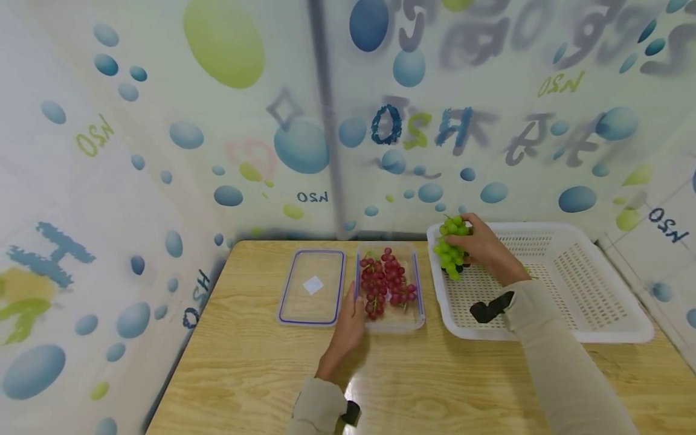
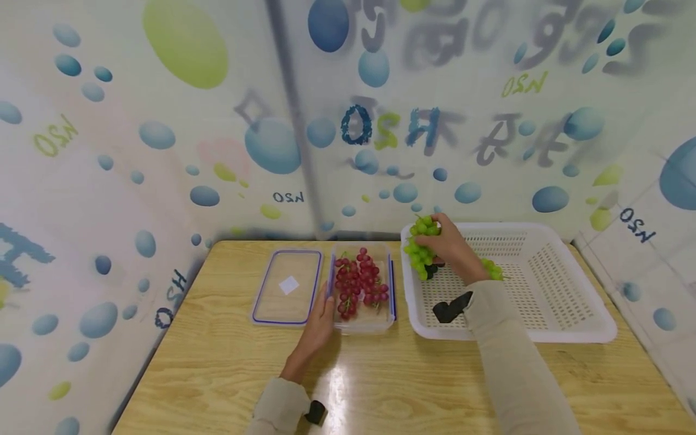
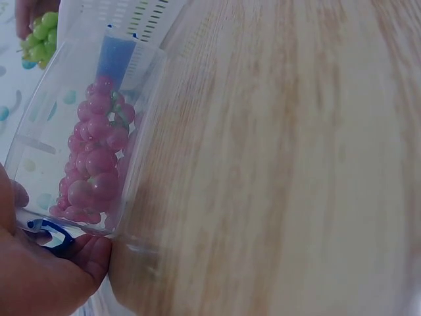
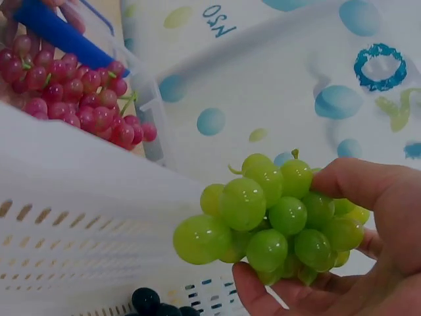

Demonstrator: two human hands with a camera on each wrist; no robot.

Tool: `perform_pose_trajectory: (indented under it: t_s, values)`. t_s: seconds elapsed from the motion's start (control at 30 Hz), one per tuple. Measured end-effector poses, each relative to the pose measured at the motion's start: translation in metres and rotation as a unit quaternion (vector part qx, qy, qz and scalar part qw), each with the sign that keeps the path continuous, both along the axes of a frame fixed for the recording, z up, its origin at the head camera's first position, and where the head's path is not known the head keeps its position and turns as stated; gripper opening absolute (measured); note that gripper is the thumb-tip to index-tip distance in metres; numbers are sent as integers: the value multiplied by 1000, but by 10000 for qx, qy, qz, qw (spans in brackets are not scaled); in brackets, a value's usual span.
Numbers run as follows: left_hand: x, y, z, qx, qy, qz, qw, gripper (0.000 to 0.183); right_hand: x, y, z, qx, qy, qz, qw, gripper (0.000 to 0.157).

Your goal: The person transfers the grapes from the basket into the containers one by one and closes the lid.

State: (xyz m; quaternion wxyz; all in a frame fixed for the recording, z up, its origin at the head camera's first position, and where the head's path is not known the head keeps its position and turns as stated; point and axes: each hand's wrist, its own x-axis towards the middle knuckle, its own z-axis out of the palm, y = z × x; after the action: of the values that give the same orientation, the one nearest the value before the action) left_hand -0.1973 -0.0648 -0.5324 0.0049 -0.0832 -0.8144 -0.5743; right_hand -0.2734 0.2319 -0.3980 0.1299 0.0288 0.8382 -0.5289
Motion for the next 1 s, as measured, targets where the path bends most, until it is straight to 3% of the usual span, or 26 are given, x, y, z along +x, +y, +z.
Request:
perform_pose_trajectory:
  t_s: [0.43, 0.77, 1.0]
  values:
    - [1, 2, -1, 132, -210, 12, 9997, 52, 3, -32, 6, -175, 471, 896, 9947, 58]
    - [0, 0, -1, 93, -74, -30, 9999, 51, 3, -60, -8, 207, 532, 1640, 9848, 63]
    - [1, -1, -3, 207, -26, -64, 9998, 52, 8, -81, -19, 634, 846, 2236, 9689, 67]
